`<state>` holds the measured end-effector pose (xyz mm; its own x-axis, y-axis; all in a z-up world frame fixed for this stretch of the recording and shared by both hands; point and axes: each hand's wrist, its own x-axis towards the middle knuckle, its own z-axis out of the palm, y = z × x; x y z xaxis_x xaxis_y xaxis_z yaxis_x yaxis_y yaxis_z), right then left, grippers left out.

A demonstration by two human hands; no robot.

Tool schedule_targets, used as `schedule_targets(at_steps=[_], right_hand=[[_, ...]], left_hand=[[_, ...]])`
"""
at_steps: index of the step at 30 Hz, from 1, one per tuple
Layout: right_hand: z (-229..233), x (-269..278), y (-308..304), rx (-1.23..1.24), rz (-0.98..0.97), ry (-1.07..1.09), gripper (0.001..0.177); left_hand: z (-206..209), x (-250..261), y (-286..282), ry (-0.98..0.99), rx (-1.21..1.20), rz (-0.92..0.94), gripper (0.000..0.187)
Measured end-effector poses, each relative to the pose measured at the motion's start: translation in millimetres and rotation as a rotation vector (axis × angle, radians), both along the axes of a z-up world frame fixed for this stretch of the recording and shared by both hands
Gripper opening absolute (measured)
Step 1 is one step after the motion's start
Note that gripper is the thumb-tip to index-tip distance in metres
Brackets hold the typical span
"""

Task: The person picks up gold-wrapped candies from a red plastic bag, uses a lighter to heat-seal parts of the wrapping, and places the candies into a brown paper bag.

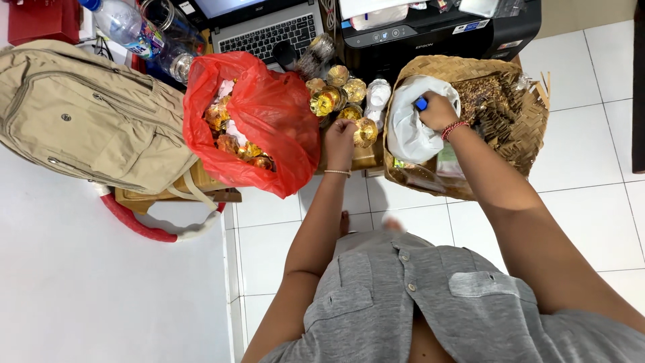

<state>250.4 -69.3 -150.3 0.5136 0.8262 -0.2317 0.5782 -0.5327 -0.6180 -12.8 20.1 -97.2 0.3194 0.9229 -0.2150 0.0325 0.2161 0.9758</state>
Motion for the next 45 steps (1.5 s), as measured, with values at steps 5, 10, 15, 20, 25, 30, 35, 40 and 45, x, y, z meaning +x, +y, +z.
schedule_targets(at_steps=[5,10,15,20,25,30,35,40,45], right_hand=[[-30.1,5.3,10.2,-0.041,0.038,-0.040,0.056],[-59.7,17.1,12.9,-0.080,0.066,-0.068,0.057],[-70.5,18.9,13.0,-0.111,0.063,-0.089,0.056],[-52.1,12.8,15.3,-0.105,0.024,-0.078,0.057],[20.7,-12.0,-2.8,-0.100,-0.107,-0.126,0.053],[40.0,8.3,-29.3,0.277,-0.301,-0.141,0.042],[89.3,16.0,-63.1,0.436,-0.458,0.162,0.035],[148.4,-4.9,-91.3,0.430,-0.457,0.260,0.031],[202.6,-44.0,-101.9,0.636,-0.353,0.419,0.031]], left_hand=[[5.7,-3.1,1.1,0.006,0.023,-0.018,0.006],[2.8,-6.0,6.9,-0.008,0.011,-0.037,0.007],[3.6,-12.5,9.2,-0.019,-0.012,-0.045,0.007],[-7.4,-10.6,18.4,-0.011,-0.010,-0.066,0.008],[6.8,-10.8,18.8,-0.001,-0.009,-0.101,0.010],[40.3,-7.5,7.5,-0.007,-0.053,-0.134,0.008],[38.9,9.2,10.0,0.004,-0.191,-0.177,0.011],[63.7,15.2,-1.9,-0.192,-0.224,-0.236,0.038],[67.7,15.9,-12.3,-0.067,-0.025,-0.411,0.033]])
